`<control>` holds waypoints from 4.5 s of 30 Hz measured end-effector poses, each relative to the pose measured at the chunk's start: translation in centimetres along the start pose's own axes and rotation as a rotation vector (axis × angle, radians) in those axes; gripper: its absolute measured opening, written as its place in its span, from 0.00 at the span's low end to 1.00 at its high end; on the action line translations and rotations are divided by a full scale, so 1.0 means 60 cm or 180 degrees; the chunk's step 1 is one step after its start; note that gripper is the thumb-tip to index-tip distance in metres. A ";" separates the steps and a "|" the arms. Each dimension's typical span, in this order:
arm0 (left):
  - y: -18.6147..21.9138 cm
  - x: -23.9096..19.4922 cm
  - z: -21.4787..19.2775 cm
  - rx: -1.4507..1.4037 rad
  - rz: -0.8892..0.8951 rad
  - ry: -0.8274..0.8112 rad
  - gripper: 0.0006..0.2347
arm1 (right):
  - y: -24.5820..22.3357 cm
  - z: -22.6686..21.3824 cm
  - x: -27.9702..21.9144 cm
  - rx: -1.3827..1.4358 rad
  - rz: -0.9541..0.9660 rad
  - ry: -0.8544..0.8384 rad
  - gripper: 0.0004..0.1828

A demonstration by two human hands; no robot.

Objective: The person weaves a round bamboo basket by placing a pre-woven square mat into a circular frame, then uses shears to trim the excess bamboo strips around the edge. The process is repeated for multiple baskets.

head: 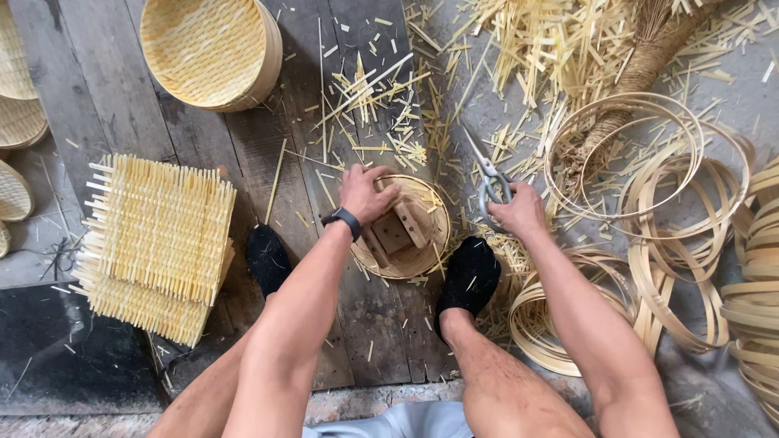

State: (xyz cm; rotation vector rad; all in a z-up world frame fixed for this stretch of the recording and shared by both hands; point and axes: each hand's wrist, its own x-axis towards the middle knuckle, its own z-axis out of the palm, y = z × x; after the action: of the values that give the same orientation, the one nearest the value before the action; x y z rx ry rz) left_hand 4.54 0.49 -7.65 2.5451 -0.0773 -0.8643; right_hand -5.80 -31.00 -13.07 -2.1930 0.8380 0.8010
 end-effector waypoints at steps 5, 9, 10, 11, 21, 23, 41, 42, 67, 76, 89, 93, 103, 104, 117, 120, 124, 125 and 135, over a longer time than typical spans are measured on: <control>0.015 0.028 0.014 -0.0356 0.0260 0.0009 0.21 | -0.007 0.051 -0.032 0.0253 -0.1108 0.0588 0.32; 0.019 0.038 0.039 -0.0512 0.0263 -0.0095 0.20 | -0.040 0.081 -0.052 0.1189 -0.0826 -0.0661 0.23; 0.020 0.040 0.041 -0.0471 0.0301 -0.0066 0.19 | -0.046 0.083 -0.053 0.1256 -0.0812 -0.0624 0.20; 0.019 0.040 0.044 -0.0427 0.0334 -0.0045 0.19 | -0.050 0.085 -0.054 0.1465 -0.0670 -0.0723 0.19; 0.017 0.038 0.057 -0.0498 0.0433 0.0287 0.20 | -0.057 0.075 -0.058 0.1773 -0.0385 -0.0775 0.16; 0.000 0.031 0.063 -0.0876 0.0606 0.0633 0.24 | -0.050 0.077 -0.068 0.1930 -0.0439 -0.0837 0.17; -0.167 -0.044 0.043 -0.1711 -0.1254 0.0258 0.17 | -0.035 0.088 -0.106 0.2226 -0.0072 -0.1386 0.15; -0.161 -0.045 0.039 -0.1617 -0.1269 0.0289 0.17 | -0.039 0.084 -0.112 0.2166 -0.0029 -0.1346 0.15; -0.116 -0.217 0.219 -0.4873 -0.2219 0.0426 0.09 | -0.021 0.130 -0.134 0.2256 0.0131 -0.1271 0.21; -0.028 -0.248 -0.020 -0.1993 -0.0321 0.0870 0.17 | -0.113 0.031 -0.182 0.2607 -0.0598 -0.1465 0.46; 0.090 -0.207 -0.015 -0.1477 0.1483 0.1675 0.27 | -0.156 0.058 -0.205 0.4619 -0.0454 -0.2311 0.33; 0.046 -0.162 -0.020 -0.2069 0.1157 0.1704 0.30 | -0.127 0.065 -0.183 0.4458 -0.0716 -0.2324 0.34; -0.194 -0.126 -0.149 -0.2817 -0.0976 0.1875 0.38 | -0.038 0.062 -0.165 0.4997 -0.0881 -0.2742 0.36; -0.201 -0.129 -0.162 -0.2873 -0.0883 0.1885 0.38 | -0.050 0.073 -0.159 0.4852 -0.0823 -0.2685 0.36; -0.155 -0.160 -0.219 -0.4565 -0.0819 0.1027 0.19 | -0.021 0.077 -0.163 0.4356 -0.0754 -0.1186 0.37; -0.155 -0.152 -0.201 -0.4553 -0.0737 0.0864 0.19 | -0.011 0.088 -0.179 0.2669 -0.0398 -0.0120 0.35; -0.155 -0.129 -0.166 -0.4361 -0.0682 0.0681 0.17 | -0.018 0.133 -0.168 0.1725 -0.0305 0.0382 0.34; -0.157 -0.123 -0.156 -0.4298 -0.0717 0.0645 0.17 | -0.022 0.140 -0.161 0.2228 -0.0558 0.0085 0.34; -0.105 -0.041 -0.097 -0.3236 -0.0743 0.0298 0.16 | -0.052 0.144 -0.185 0.3168 -0.0762 -0.1456 0.35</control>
State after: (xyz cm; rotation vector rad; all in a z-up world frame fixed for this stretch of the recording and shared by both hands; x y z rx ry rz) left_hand 5.46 8.93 -4.89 1.6335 0.5559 -0.6208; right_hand -12.89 -19.10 -9.21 -1.1375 0.5404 0.5470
